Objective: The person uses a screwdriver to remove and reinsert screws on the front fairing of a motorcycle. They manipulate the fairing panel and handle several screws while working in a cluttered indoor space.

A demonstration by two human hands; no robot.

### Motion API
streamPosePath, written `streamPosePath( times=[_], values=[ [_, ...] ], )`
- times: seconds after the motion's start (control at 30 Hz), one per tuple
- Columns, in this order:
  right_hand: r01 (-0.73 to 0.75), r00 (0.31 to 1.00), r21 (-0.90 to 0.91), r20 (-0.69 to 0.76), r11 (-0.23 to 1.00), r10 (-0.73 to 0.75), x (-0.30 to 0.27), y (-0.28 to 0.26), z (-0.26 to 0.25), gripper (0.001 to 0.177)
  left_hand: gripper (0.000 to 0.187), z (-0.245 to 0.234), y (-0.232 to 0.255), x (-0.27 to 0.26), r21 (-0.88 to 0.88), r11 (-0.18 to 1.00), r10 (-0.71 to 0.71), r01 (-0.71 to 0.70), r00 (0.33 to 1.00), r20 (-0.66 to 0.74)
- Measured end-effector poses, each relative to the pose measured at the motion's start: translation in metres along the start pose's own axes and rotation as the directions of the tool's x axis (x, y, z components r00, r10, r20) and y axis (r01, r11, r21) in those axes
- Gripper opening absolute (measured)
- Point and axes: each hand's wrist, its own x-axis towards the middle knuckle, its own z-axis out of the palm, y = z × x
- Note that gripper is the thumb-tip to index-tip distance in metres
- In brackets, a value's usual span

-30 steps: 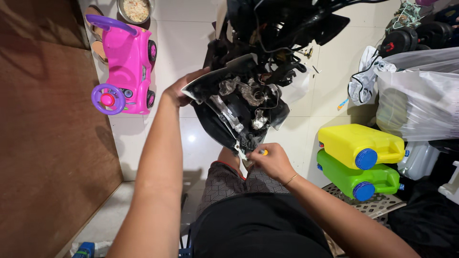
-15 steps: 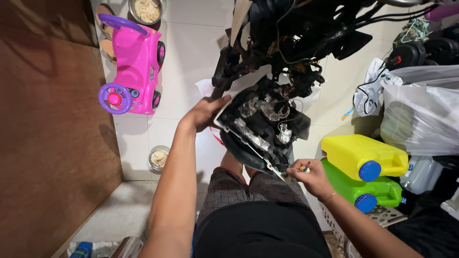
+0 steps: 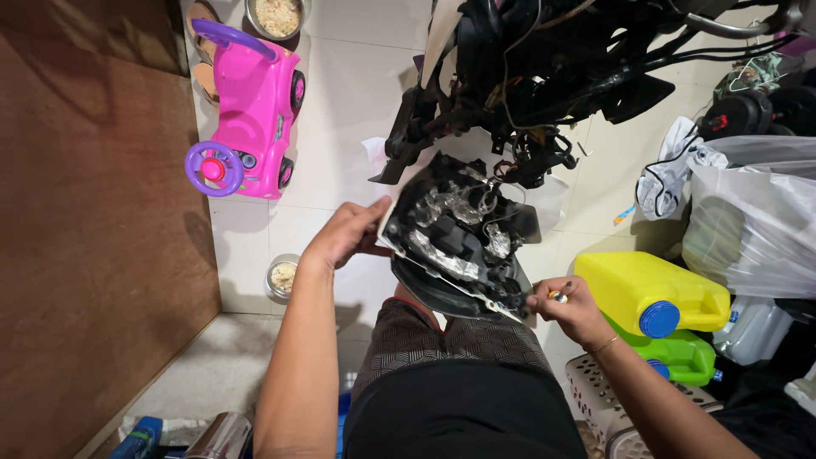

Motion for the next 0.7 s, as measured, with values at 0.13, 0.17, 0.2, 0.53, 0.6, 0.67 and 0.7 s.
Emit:
streamPosePath(
  times=[0.13,0.17,0.2,0.53,0.6,0.67,0.7],
  values=[
    [0.045,0.999,-0.001,0.019,0.999,-0.045,0.001,-0.012,0.011,0.014,0.058,-0.009,0.001,0.010,-0.019,1.000,0.012,-0.014,0.997,-0.080],
    [0.065,0.997,0.014,0.030,0.998,-0.065,0.002,-0.014,0.016,0.011,0.057,-0.013,0.002,0.013,-0.015,1.000,0.006,-0.008,0.995,-0.096],
    [0.081,0.996,0.018,0.034,0.997,-0.082,0.002,-0.017,0.020,0.009,0.055,-0.016,0.003,0.016,-0.011,1.000,0.000,-0.002,0.994,-0.113],
    [0.102,0.995,-0.112,0.017,0.988,-0.101,-0.001,-0.045,0.069,0.011,0.057,-0.033,0.023,0.032,-0.037,0.999,0.028,-0.032,0.995,-0.092],
    [0.135,0.991,-0.188,0.019,0.973,-0.133,-0.006,-0.055,0.078,0.011,0.054,-0.030,0.023,0.034,-0.059,0.996,0.056,-0.063,0.992,-0.113],
    [0.229,0.973,-0.203,0.056,0.952,-0.222,-0.004,-0.066,0.087,0.012,0.056,-0.031,0.023,0.039,-0.030,0.994,0.103,-0.109,0.982,-0.159],
    [0.260,0.965,-0.283,0.061,0.923,-0.253,-0.004,-0.072,0.091,0.011,0.060,-0.031,0.021,0.042,0.008,0.992,0.129,-0.130,0.973,-0.193]
  ],
)
